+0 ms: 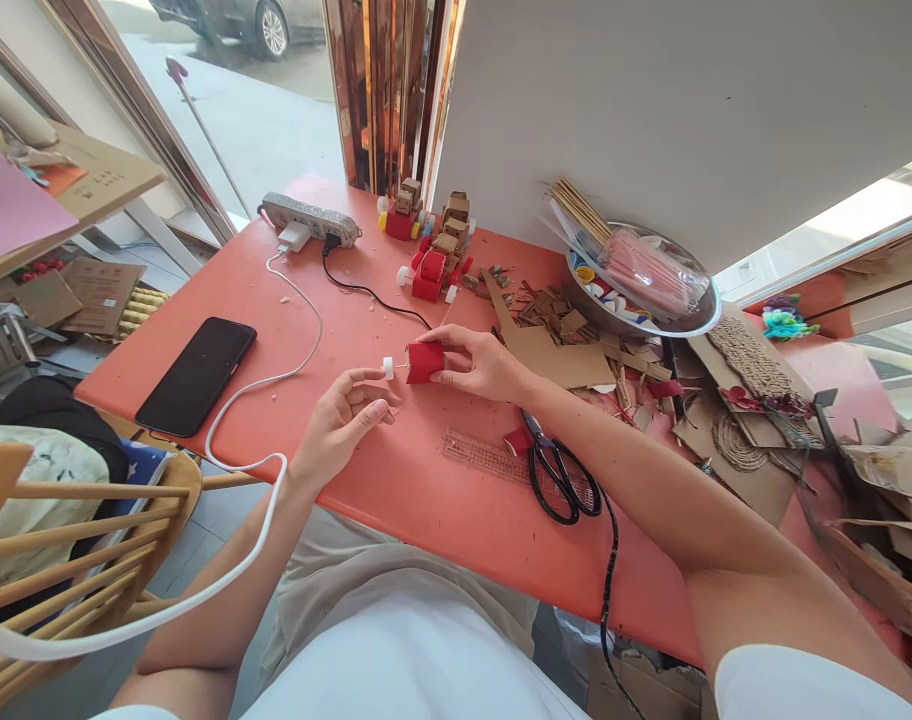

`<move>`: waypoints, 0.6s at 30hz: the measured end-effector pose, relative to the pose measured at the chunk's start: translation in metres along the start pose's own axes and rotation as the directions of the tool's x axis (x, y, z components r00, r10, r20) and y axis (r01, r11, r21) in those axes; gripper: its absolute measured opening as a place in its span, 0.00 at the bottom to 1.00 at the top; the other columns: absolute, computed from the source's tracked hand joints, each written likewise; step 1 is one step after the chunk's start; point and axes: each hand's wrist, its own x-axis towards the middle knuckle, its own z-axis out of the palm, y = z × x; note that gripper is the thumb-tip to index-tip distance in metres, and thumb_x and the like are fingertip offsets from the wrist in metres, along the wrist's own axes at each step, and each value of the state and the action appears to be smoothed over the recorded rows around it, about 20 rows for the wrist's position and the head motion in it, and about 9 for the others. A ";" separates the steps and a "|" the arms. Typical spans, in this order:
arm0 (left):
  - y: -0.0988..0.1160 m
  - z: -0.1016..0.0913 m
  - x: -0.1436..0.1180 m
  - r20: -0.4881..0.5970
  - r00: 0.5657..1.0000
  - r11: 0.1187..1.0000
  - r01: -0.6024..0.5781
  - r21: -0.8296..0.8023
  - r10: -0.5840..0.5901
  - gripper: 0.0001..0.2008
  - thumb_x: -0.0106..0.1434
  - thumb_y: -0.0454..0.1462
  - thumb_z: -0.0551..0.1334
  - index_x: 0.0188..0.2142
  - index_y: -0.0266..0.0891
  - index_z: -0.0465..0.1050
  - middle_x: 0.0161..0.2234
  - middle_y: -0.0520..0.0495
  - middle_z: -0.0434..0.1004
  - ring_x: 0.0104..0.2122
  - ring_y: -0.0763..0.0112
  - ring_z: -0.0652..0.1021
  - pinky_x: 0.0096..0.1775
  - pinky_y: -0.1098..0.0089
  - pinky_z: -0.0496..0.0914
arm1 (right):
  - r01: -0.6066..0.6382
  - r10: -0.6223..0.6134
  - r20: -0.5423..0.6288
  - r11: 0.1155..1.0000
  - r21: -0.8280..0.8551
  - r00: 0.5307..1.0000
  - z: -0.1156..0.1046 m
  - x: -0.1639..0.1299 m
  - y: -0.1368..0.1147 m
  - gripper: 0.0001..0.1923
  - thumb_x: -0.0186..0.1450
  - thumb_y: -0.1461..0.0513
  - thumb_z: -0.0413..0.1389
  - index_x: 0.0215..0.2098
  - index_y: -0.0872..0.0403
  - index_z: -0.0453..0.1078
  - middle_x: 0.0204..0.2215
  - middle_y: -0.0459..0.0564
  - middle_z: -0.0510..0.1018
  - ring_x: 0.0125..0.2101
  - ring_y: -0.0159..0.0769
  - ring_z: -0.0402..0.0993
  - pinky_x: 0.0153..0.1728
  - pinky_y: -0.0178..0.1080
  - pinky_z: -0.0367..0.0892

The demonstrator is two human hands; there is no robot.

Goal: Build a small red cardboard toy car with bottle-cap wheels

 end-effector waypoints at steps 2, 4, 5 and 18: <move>0.000 0.000 0.000 0.003 1.000 1.000 0.009 -0.008 -0.009 0.25 0.54 0.48 0.82 0.45 0.41 0.77 0.35 0.45 0.87 0.32 0.64 0.83 0.40 0.64 0.77 | -0.022 0.022 -0.002 1.000 0.011 1.000 0.002 -0.001 0.001 0.20 0.67 0.57 0.63 0.55 0.52 0.75 0.55 0.57 0.84 0.56 0.46 0.83 0.61 0.49 0.77; 0.000 -0.001 0.000 0.005 1.000 1.000 0.015 -0.014 -0.015 0.25 0.54 0.47 0.82 0.45 0.41 0.77 0.35 0.44 0.87 0.32 0.64 0.83 0.40 0.64 0.77 | -0.043 0.043 -0.006 0.999 0.021 0.999 0.003 -0.002 0.002 0.20 0.66 0.57 0.64 0.56 0.51 0.75 0.55 0.55 0.84 0.56 0.45 0.82 0.61 0.49 0.78; 0.000 -0.001 0.000 0.005 1.000 1.000 0.014 -0.016 -0.014 0.25 0.53 0.47 0.82 0.45 0.41 0.77 0.35 0.44 0.87 0.32 0.64 0.82 0.40 0.64 0.77 | -0.050 0.050 -0.008 0.998 0.025 0.999 0.004 -0.002 0.002 0.20 0.66 0.57 0.64 0.56 0.51 0.75 0.55 0.55 0.84 0.56 0.45 0.82 0.60 0.49 0.78; 0.003 -0.004 0.012 0.010 0.986 0.949 -0.160 0.270 0.164 0.15 0.59 0.45 0.77 0.42 0.43 0.81 0.39 0.44 0.87 0.38 0.61 0.83 0.44 0.64 0.77 | -0.025 0.024 -0.007 0.994 -0.102 1.000 0.001 0.000 -0.001 0.20 0.66 0.58 0.63 0.55 0.50 0.76 0.53 0.54 0.86 0.52 0.46 0.84 0.58 0.48 0.77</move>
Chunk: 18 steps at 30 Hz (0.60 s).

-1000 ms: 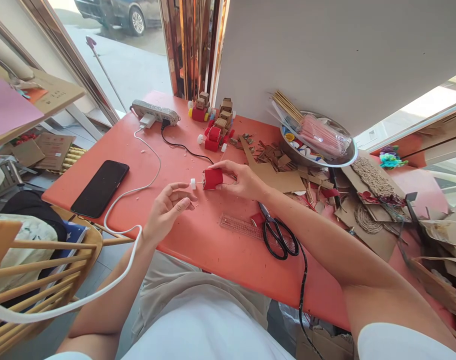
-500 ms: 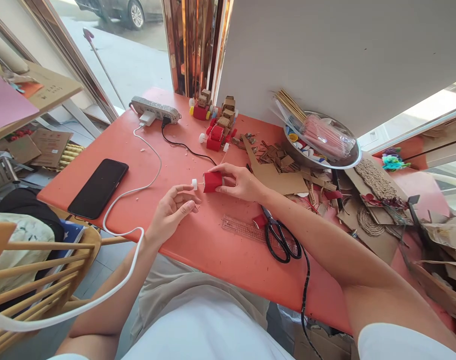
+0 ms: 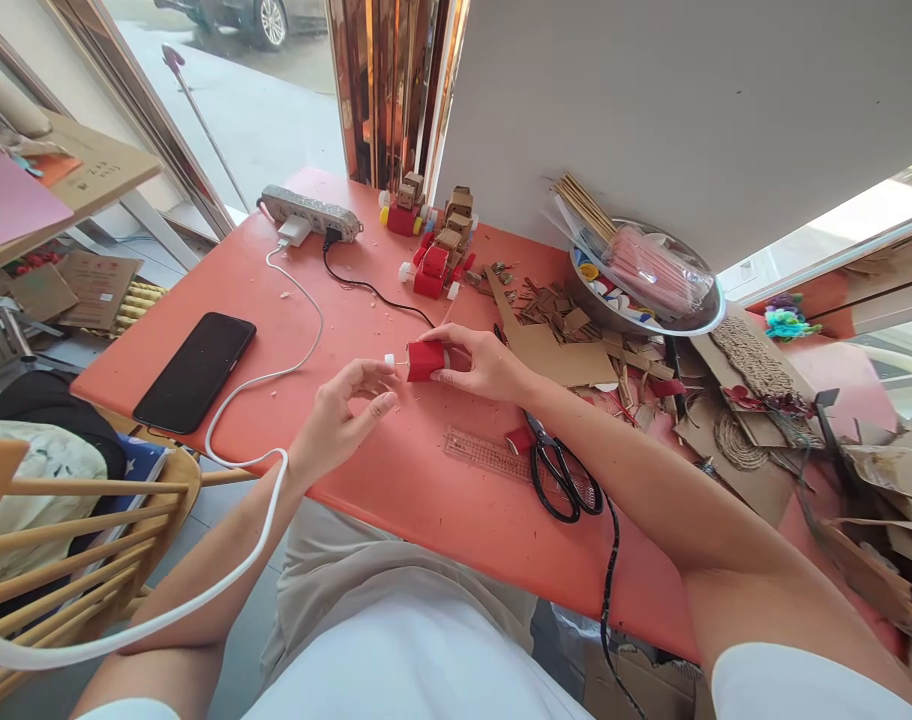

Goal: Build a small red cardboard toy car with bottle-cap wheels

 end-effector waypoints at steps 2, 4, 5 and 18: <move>0.001 -0.002 0.014 -0.005 0.994 0.980 -0.109 0.165 0.111 0.10 0.60 0.43 0.75 0.40 0.46 0.82 0.39 0.45 0.86 0.41 0.58 0.83 0.49 0.62 0.76 | -0.003 0.003 0.003 1.000 -0.005 1.000 0.000 0.000 0.000 0.20 0.66 0.58 0.63 0.55 0.50 0.76 0.53 0.53 0.86 0.51 0.45 0.83 0.57 0.47 0.77; 0.001 -0.003 0.031 0.025 0.979 0.936 -0.202 0.287 0.203 0.09 0.60 0.40 0.74 0.41 0.47 0.83 0.45 0.44 0.86 0.47 0.53 0.82 0.53 0.59 0.76 | -0.005 0.005 0.006 1.000 -0.010 1.000 0.001 0.001 0.000 0.20 0.66 0.57 0.63 0.56 0.50 0.76 0.52 0.53 0.86 0.50 0.44 0.83 0.55 0.45 0.77; -0.001 -0.003 0.039 0.063 0.974 0.917 -0.224 0.329 0.216 0.11 0.59 0.39 0.73 0.42 0.47 0.83 0.48 0.43 0.85 0.51 0.51 0.82 0.56 0.57 0.75 | -0.005 0.005 0.006 1.000 -0.014 1.000 0.001 0.001 0.000 0.20 0.66 0.57 0.63 0.56 0.51 0.76 0.51 0.53 0.86 0.48 0.43 0.83 0.54 0.44 0.77; -0.030 0.004 0.057 0.291 0.890 0.598 -0.451 0.662 0.350 0.14 0.64 0.33 0.69 0.49 0.47 0.81 0.51 0.45 0.84 0.46 0.61 0.85 0.47 0.64 0.81 | 0.008 -0.008 -0.005 0.999 -0.034 1.000 0.006 0.004 0.005 0.18 0.65 0.61 0.65 0.54 0.50 0.77 0.38 0.46 0.84 0.38 0.38 0.79 0.42 0.39 0.74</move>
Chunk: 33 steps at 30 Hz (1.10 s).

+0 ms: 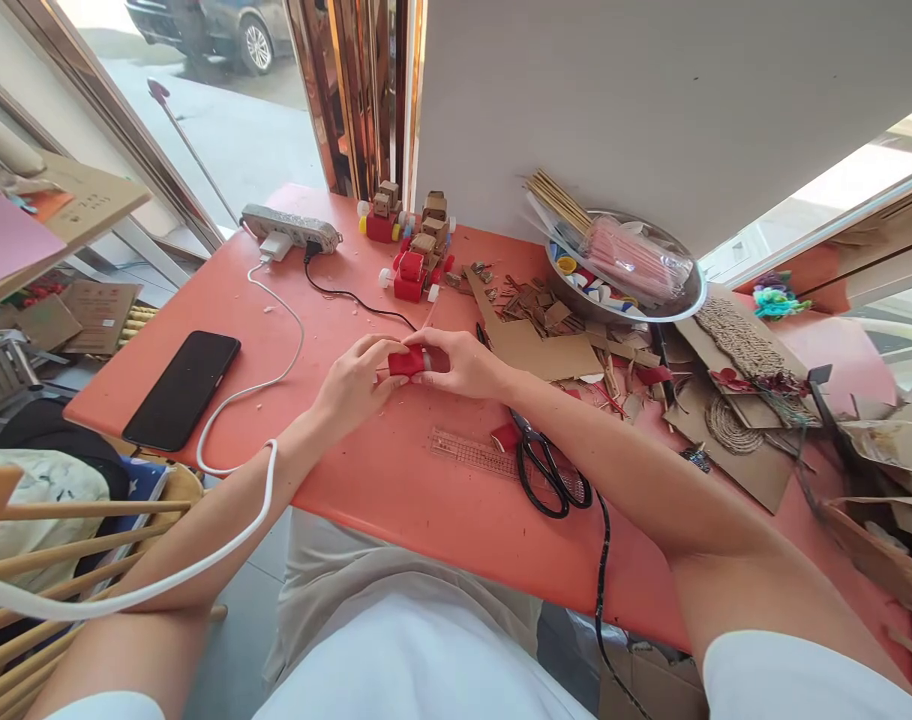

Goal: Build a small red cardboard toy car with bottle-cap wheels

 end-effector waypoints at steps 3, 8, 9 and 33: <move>-0.001 -0.001 -0.001 0.008 1.000 1.000 0.002 0.011 -0.002 0.14 0.65 0.33 0.69 0.50 0.46 0.80 0.49 0.46 0.85 0.38 0.65 0.84 0.42 0.66 0.80 | 0.021 -0.021 -0.011 1.000 -0.022 1.000 0.002 0.001 0.003 0.18 0.65 0.61 0.65 0.54 0.51 0.78 0.38 0.46 0.85 0.37 0.38 0.79 0.42 0.38 0.74; -0.001 -0.002 0.000 0.026 0.999 0.999 0.036 -0.005 -0.036 0.10 0.66 0.36 0.71 0.47 0.46 0.80 0.45 0.48 0.85 0.33 0.66 0.81 0.43 0.65 0.79 | 0.065 -0.064 0.020 0.996 -0.064 0.998 -0.002 0.001 0.001 0.18 0.66 0.63 0.63 0.54 0.53 0.79 0.38 0.48 0.85 0.34 0.36 0.77 0.43 0.38 0.74; -0.001 -0.001 0.000 0.027 0.998 0.999 0.049 -0.005 -0.049 0.11 0.65 0.36 0.72 0.47 0.45 0.80 0.44 0.48 0.85 0.35 0.65 0.82 0.44 0.65 0.79 | 0.075 -0.073 0.025 0.994 -0.074 0.997 -0.003 0.000 0.000 0.18 0.66 0.63 0.63 0.54 0.53 0.79 0.39 0.49 0.85 0.35 0.37 0.77 0.44 0.39 0.74; -0.003 0.019 0.003 0.037 0.975 0.947 0.221 -0.233 -0.218 0.21 0.59 0.41 0.73 0.48 0.46 0.67 0.44 0.48 0.87 0.39 0.62 0.87 0.41 0.64 0.80 | 0.213 -0.202 0.069 0.891 -0.400 0.977 -0.002 0.003 -0.020 0.13 0.73 0.62 0.59 0.54 0.50 0.79 0.55 0.57 0.87 0.56 0.51 0.83 0.61 0.56 0.74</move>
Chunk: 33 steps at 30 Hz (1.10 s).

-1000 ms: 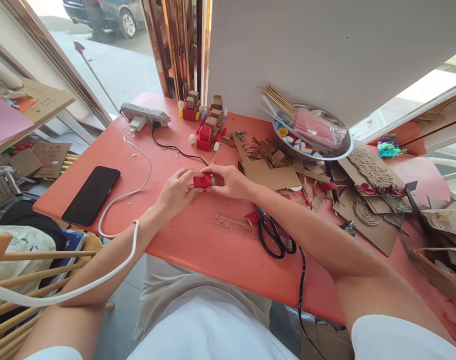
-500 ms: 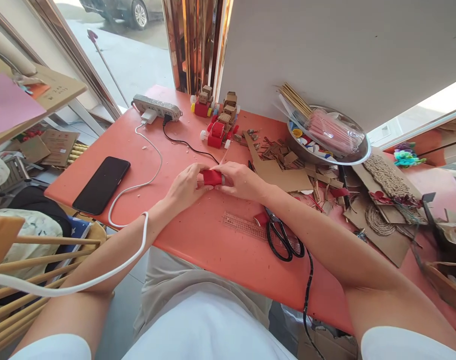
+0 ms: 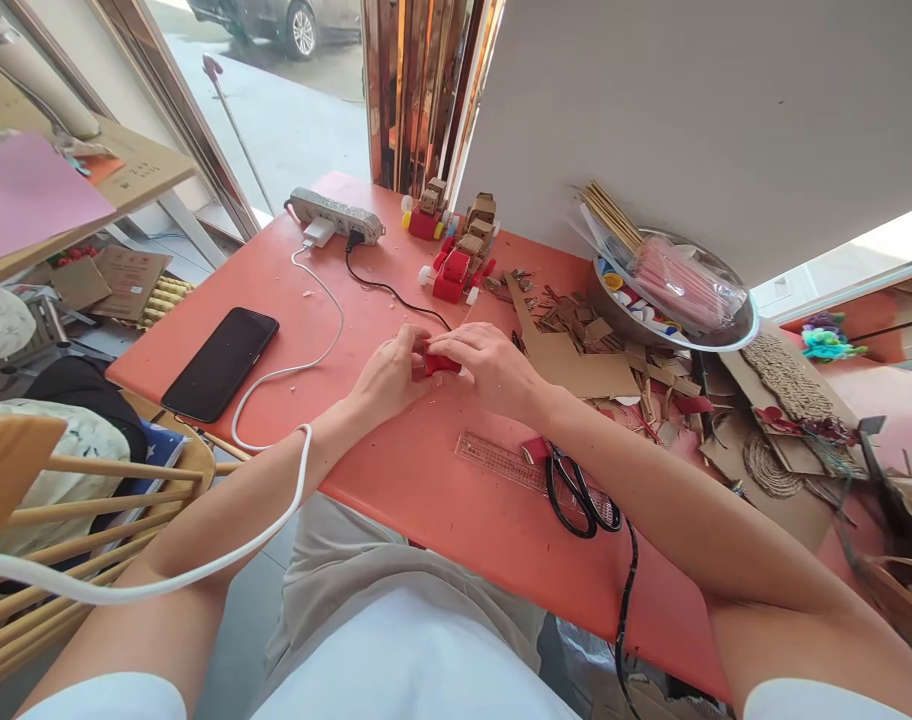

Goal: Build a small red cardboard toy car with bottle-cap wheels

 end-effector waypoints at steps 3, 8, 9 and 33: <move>0.000 0.001 0.001 -0.010 1.000 0.999 0.005 0.031 -0.005 0.23 0.58 0.39 0.73 0.49 0.46 0.67 0.47 0.46 0.88 0.42 0.61 0.88 0.45 0.62 0.80 | 0.037 -0.036 -0.013 0.996 0.084 0.999 0.004 0.002 0.005 0.11 0.74 0.61 0.59 0.52 0.49 0.80 0.55 0.56 0.87 0.56 0.49 0.83 0.61 0.53 0.75; 0.000 0.002 0.001 -0.025 1.000 0.994 -0.002 0.107 0.005 0.24 0.56 0.36 0.73 0.49 0.47 0.67 0.49 0.46 0.88 0.49 0.58 0.87 0.60 0.55 0.76 | 0.018 -0.007 -0.055 0.980 0.198 0.998 0.006 0.001 0.009 0.09 0.74 0.59 0.60 0.49 0.47 0.82 0.52 0.54 0.88 0.57 0.46 0.84 0.60 0.50 0.78; 0.000 0.002 0.001 -0.023 1.000 0.994 -0.002 0.113 0.004 0.24 0.57 0.36 0.72 0.50 0.47 0.67 0.49 0.46 0.88 0.49 0.58 0.87 0.61 0.54 0.75 | 0.002 0.010 -0.053 0.977 0.213 0.999 0.006 0.001 0.010 0.09 0.74 0.58 0.61 0.49 0.46 0.82 0.52 0.54 0.88 0.57 0.46 0.84 0.60 0.49 0.79; 0.009 -0.003 -0.003 -0.045 0.999 0.978 0.014 0.208 -0.004 0.26 0.55 0.36 0.74 0.51 0.47 0.69 0.46 0.46 0.90 0.50 0.53 0.87 0.63 0.50 0.71 | -0.152 0.180 -0.053 0.927 0.344 0.982 0.014 -0.016 0.012 0.20 0.70 0.55 0.65 0.59 0.50 0.78 0.55 0.58 0.86 0.55 0.50 0.83 0.59 0.53 0.77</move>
